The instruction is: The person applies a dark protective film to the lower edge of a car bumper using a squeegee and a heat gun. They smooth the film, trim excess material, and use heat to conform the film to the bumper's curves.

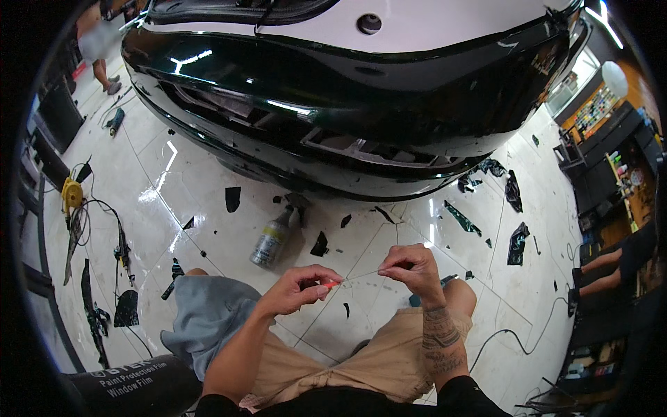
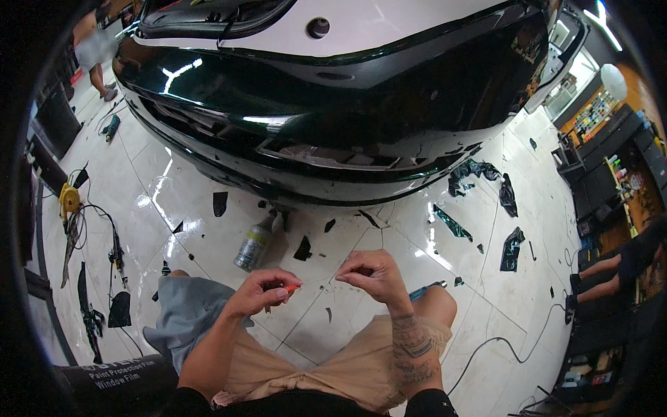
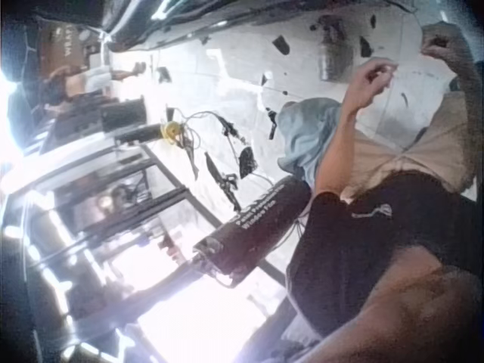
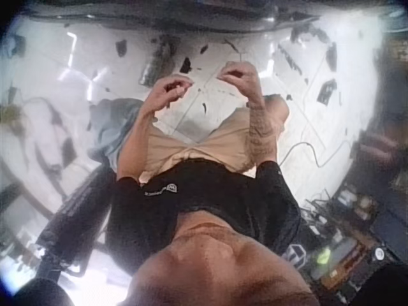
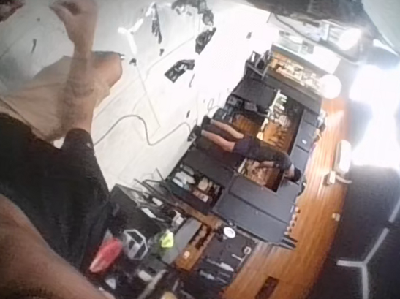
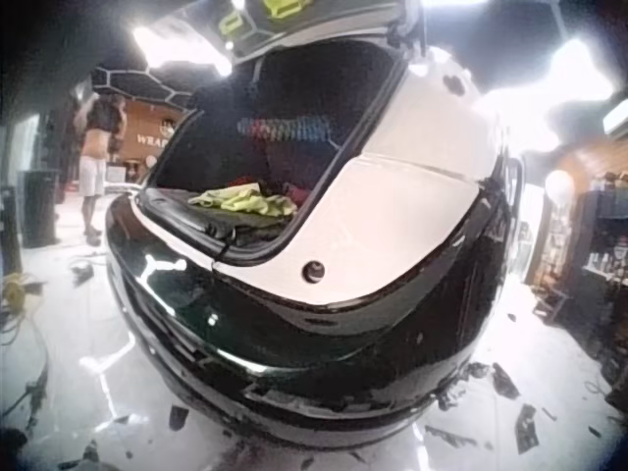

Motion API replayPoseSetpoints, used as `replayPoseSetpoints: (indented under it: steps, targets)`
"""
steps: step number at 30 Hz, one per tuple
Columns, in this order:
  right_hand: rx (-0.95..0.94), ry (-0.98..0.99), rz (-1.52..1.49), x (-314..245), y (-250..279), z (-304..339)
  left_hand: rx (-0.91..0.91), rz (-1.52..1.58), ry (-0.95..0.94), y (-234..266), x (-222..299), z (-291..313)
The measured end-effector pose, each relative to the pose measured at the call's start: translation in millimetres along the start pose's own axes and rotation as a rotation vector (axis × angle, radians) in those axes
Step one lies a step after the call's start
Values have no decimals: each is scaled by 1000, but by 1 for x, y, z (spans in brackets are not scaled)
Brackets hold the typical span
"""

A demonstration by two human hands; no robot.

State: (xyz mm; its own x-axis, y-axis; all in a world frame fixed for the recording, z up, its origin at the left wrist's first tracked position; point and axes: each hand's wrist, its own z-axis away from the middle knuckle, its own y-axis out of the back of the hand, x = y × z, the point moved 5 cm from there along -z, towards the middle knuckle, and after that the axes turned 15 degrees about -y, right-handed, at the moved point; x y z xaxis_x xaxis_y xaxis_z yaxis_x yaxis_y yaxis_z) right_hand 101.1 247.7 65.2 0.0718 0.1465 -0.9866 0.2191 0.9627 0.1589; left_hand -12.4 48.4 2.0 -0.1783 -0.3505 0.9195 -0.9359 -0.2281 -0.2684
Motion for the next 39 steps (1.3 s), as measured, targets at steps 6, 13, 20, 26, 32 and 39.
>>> replayPoseSetpoints:
  steps: [6,13,20,26,32,39]
  targets:
    - [85,87,125,-33,-2,19,43,0,-98,-2,10,3]
    - [168,535,453,-86,-18,43,121,125,-95,3,13,6]
    - [36,724,301,-170,-42,74,181,358,-73,8,7,7]
    - [-229,1185,-27,-240,-62,96,341,279,-18,14,5,14]
    - [-160,1350,-52,-257,-54,104,317,160,26,-1,-2,8]
    - [-231,1391,-209,-251,-21,97,459,203,-69,-21,-7,17]
